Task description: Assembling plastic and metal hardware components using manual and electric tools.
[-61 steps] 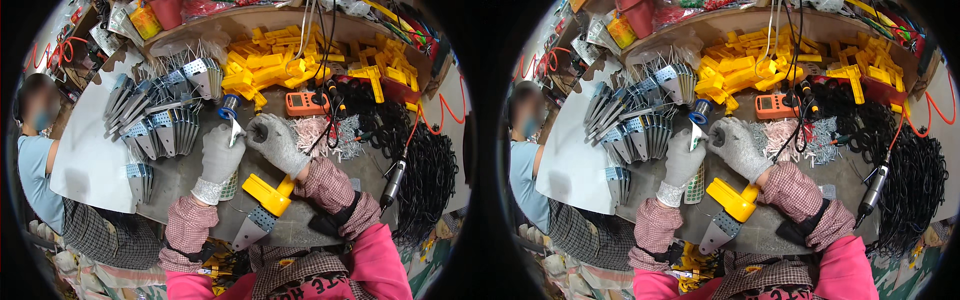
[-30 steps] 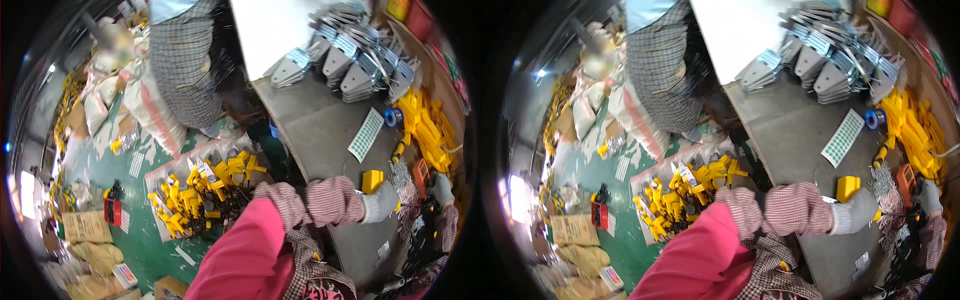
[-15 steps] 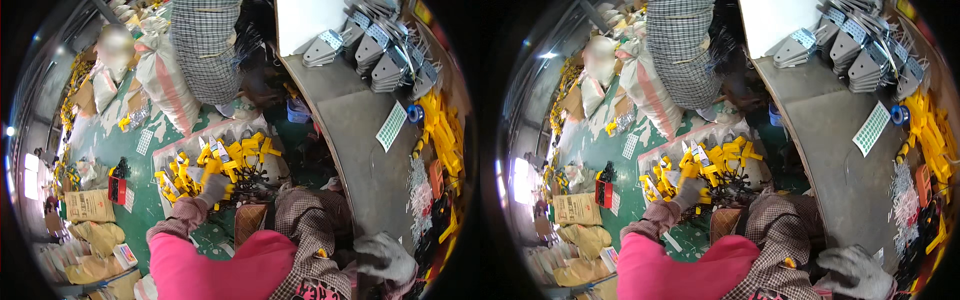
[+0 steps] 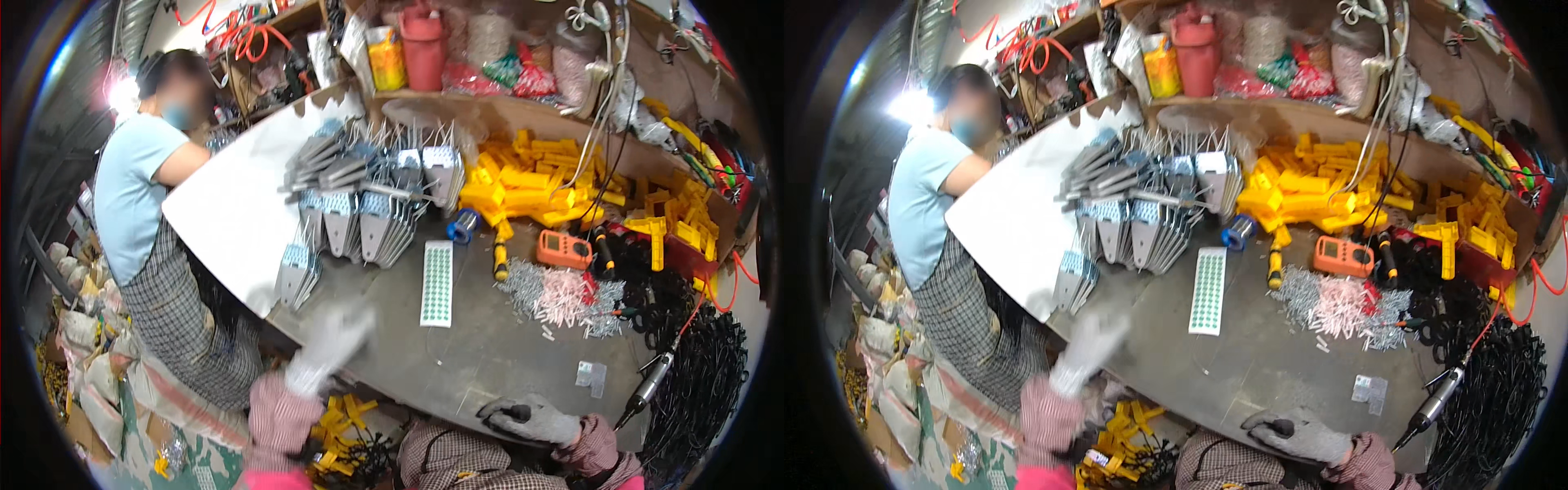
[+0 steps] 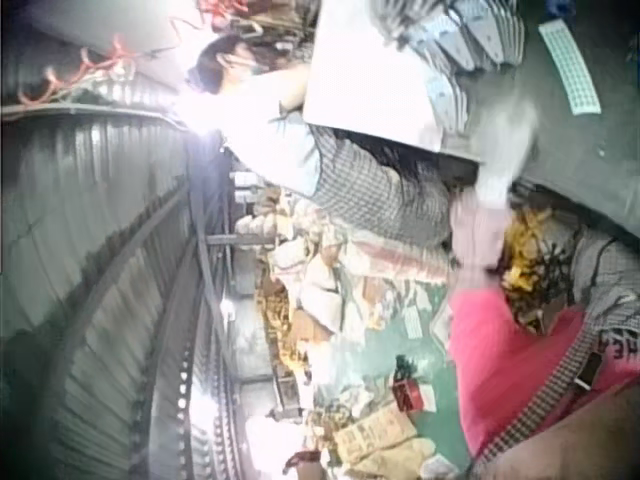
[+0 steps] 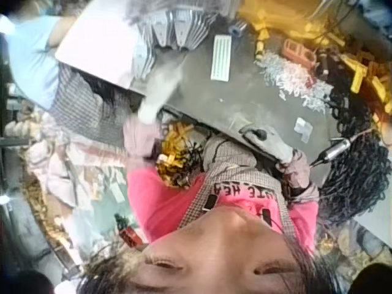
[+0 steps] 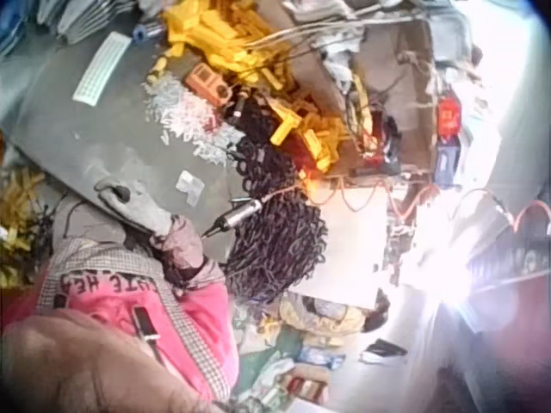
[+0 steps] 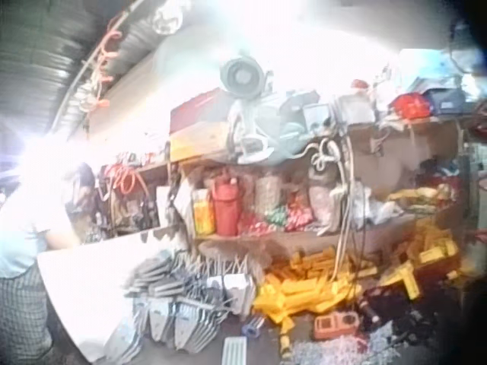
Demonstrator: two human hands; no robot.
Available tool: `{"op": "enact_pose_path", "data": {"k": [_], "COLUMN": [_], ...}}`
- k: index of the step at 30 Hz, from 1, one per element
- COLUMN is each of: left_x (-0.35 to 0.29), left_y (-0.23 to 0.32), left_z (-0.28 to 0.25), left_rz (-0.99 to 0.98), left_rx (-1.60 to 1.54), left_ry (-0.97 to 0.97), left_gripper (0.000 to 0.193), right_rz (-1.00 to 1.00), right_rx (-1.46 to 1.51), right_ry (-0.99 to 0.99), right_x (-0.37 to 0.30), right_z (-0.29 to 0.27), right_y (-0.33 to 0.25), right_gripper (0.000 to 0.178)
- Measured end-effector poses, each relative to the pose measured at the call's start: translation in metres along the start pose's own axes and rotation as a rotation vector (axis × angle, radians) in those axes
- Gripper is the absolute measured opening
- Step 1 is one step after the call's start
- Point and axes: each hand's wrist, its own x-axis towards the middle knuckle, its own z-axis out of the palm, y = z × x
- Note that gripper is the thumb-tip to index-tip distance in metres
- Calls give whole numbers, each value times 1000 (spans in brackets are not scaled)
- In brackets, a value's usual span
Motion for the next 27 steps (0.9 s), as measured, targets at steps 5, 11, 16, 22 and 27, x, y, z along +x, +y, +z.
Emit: {"op": "enact_pose_path", "data": {"k": [5,11,16,22,27], "left_x": [187,306,308,256,180], "left_y": [38,32,23,96,184], "left_z": [-74,-113,-134,-142,-14], "left_rz": [830,418,491,800,958], "left_rx": [655,1117,873,879,847], "left_ry": [990,475,346,742,379], "left_gripper": [12,26,14,24,27], "right_rz": [-132,-166,-256,-269,-382], "right_rx": [109,-69,-60,-83,-167], "right_ry": [17,187,241,174,221], "right_x": [5,5,4,8,18], "right_z": [8,13,16,22,18], "right_y": [18,4,11,16,36], "right_gripper": [28,30,31,28,30]}}
